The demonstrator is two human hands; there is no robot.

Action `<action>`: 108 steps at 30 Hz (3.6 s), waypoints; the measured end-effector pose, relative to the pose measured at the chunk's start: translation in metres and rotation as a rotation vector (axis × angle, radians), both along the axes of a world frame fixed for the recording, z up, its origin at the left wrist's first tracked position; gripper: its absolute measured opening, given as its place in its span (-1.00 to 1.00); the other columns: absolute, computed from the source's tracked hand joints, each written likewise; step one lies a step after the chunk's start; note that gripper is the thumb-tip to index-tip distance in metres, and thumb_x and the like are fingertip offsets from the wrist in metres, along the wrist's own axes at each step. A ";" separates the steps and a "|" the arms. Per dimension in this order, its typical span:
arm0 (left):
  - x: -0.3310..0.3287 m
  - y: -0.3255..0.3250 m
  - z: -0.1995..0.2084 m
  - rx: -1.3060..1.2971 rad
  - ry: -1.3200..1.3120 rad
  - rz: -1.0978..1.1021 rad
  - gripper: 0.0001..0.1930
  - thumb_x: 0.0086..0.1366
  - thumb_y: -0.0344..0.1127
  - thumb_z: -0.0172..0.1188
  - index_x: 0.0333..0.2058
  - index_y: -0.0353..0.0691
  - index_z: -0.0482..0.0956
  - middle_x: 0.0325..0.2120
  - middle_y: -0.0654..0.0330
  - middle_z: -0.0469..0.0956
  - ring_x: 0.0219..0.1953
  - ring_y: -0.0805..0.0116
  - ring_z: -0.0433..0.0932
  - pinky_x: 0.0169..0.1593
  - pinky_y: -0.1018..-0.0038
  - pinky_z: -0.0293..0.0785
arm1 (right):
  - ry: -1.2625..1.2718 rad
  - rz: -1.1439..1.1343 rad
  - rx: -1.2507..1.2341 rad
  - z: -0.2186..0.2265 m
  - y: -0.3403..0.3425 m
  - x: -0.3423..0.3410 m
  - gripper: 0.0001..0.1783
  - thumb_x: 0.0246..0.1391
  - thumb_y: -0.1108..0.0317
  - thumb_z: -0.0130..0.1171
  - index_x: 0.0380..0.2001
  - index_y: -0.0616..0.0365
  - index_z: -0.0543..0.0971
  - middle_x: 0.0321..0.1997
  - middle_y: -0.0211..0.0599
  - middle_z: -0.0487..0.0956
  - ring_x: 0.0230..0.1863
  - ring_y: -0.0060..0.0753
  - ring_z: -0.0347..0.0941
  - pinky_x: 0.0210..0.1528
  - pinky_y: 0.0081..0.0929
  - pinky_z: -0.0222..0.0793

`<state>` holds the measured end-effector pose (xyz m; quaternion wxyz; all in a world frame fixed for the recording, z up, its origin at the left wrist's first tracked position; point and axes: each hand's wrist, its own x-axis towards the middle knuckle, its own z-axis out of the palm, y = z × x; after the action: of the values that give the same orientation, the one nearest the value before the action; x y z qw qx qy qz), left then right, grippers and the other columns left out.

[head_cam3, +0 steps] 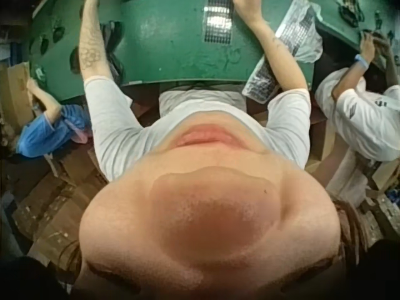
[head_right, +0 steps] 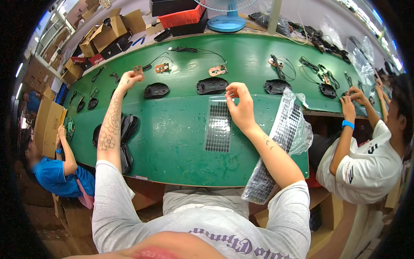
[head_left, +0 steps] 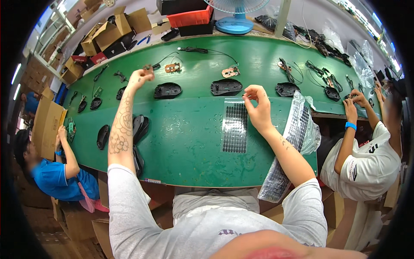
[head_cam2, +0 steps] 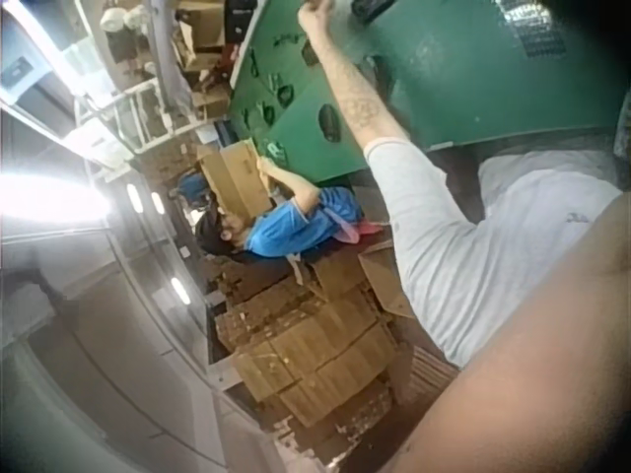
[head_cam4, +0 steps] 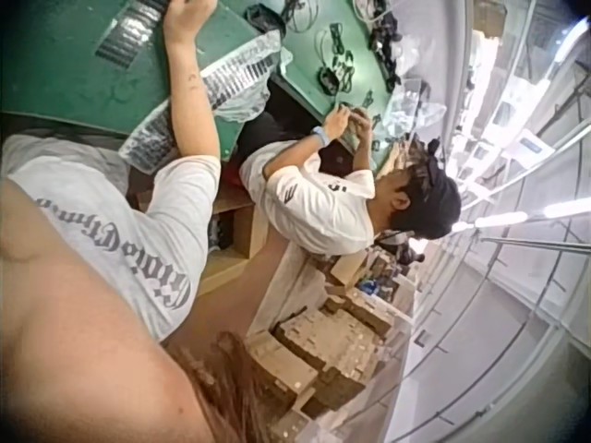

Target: Assembling electronic circuit boards into plastic housings at a manual assembly station.

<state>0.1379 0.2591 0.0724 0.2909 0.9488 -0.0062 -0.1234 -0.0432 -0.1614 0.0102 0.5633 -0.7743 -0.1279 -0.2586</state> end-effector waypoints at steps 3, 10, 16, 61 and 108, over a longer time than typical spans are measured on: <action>-0.016 -0.039 -0.005 -0.509 -0.235 0.244 -0.73 0.24 -0.24 0.21 -0.14 -0.25 0.58 -0.45 0.28 0.59 -0.59 0.57 0.38 -0.53 0.65 0.29 | 0.111 0.031 0.148 -0.002 0.003 -0.001 -0.78 0.00 0.62 0.13 -0.25 0.18 0.44 -0.27 -0.37 0.55 -0.27 -0.49 0.45 -0.13 -0.55 0.39; -0.104 -0.147 -0.028 -0.878 -0.406 0.167 -0.77 0.34 -0.32 0.11 -0.11 -0.30 0.56 -0.38 0.22 0.64 -0.59 0.61 0.40 -0.59 0.70 0.23 | 0.210 0.153 0.361 -0.006 -0.001 0.002 -0.79 0.03 0.62 0.13 -0.29 0.13 0.37 -0.25 -0.35 0.55 -0.24 -0.52 0.44 -0.10 -0.58 0.37; -0.145 -0.183 -0.047 -0.981 -0.150 0.032 -0.77 0.32 -0.36 0.13 -0.10 -0.32 0.55 -0.40 0.22 0.63 -0.59 0.60 0.44 -0.57 0.71 0.26 | 0.267 0.269 0.419 0.000 0.004 0.002 -0.73 0.04 0.65 0.15 -0.28 0.10 0.33 -0.22 -0.32 0.53 -0.21 -0.52 0.42 -0.06 -0.60 0.36; -0.169 -0.199 -0.054 -0.871 0.033 -0.217 -0.77 0.28 -0.42 0.19 -0.12 -0.39 0.61 -0.50 0.23 0.63 -0.63 0.63 0.38 -0.59 0.72 0.30 | 0.410 0.347 0.432 -0.003 0.009 -0.002 -0.61 -0.02 0.72 0.21 -0.27 0.11 0.25 -0.23 -0.32 0.40 -0.19 -0.46 0.49 -0.02 -0.52 0.46; -0.137 -0.282 -0.076 -0.341 -0.521 -0.321 -0.86 0.02 -0.27 0.36 -0.45 -0.16 0.67 -0.50 0.28 0.51 -0.42 0.32 0.44 -0.25 0.40 0.34 | 0.359 0.052 0.995 -0.017 -0.026 0.019 -0.78 0.14 0.56 0.18 -0.33 0.02 0.35 -0.16 -0.31 0.55 -0.17 -0.55 0.46 -0.14 -0.62 0.32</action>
<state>0.0006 -0.0228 -0.0040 0.4105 0.8732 -0.2499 0.0815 -0.0244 -0.1870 -0.0071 0.8818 -0.4421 0.0897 -0.1375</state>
